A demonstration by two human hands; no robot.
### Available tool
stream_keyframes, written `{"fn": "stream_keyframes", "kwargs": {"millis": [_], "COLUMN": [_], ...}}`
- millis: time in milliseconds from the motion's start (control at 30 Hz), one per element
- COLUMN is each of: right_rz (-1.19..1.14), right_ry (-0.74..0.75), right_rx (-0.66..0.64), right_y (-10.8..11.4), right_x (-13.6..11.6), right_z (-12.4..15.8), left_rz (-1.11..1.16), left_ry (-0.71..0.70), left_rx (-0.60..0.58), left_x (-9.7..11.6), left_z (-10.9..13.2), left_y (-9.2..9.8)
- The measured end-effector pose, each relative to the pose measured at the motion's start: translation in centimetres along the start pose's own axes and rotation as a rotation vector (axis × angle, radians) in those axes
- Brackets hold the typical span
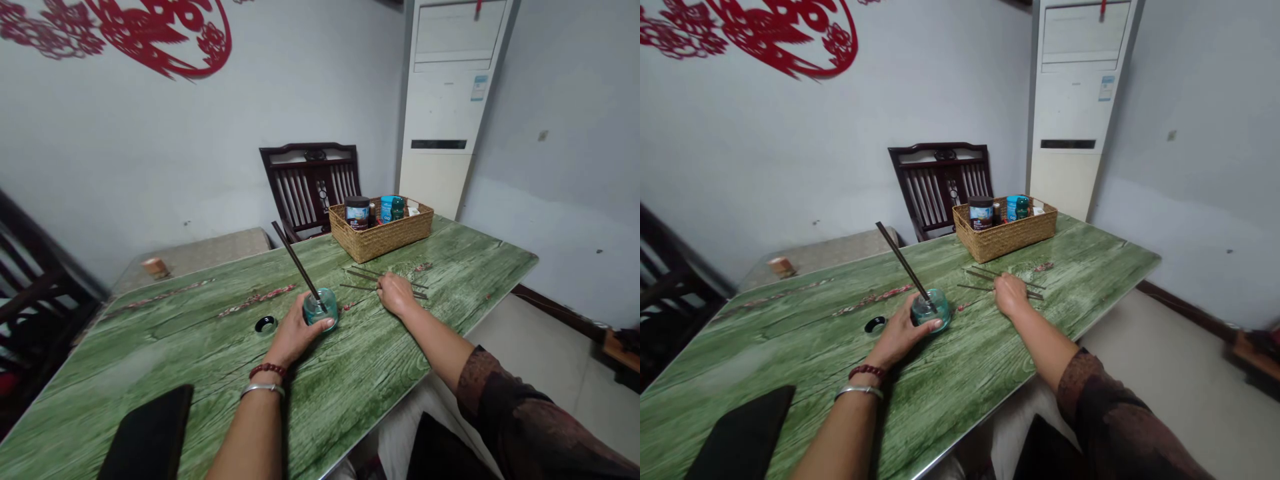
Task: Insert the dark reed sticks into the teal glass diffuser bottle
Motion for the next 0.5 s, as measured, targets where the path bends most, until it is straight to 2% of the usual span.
{"fn": "stream_keyframes", "kwargs": {"millis": [300,400,500], "right_rz": [0.038,-0.004,-0.132], "right_ry": [-0.025,-0.026,-0.038], "right_rx": [-0.049,0.004,0.124], "right_y": [1.1,2.0,3.9], "right_x": [0.0,-0.2,-0.2], "right_z": [0.4,0.6,0.6], "left_rz": [-0.009,-0.008,-0.008], "left_ry": [0.016,0.016,0.018], "left_rx": [-0.011,-0.004,-0.017], "left_x": [-0.1,-0.1,-0.1], "left_z": [0.1,0.0,0.0], "left_y": [0.0,0.0,-0.1]}}
Point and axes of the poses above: each hand's wrist, its own z-axis away from the middle knuckle, its own y-axis out of the back of the hand, x = y × z, the point moved 7 cm from there along -z, towards the middle knuckle, and after that the axes turned 8 degrees about y, right-handed, at the moved point
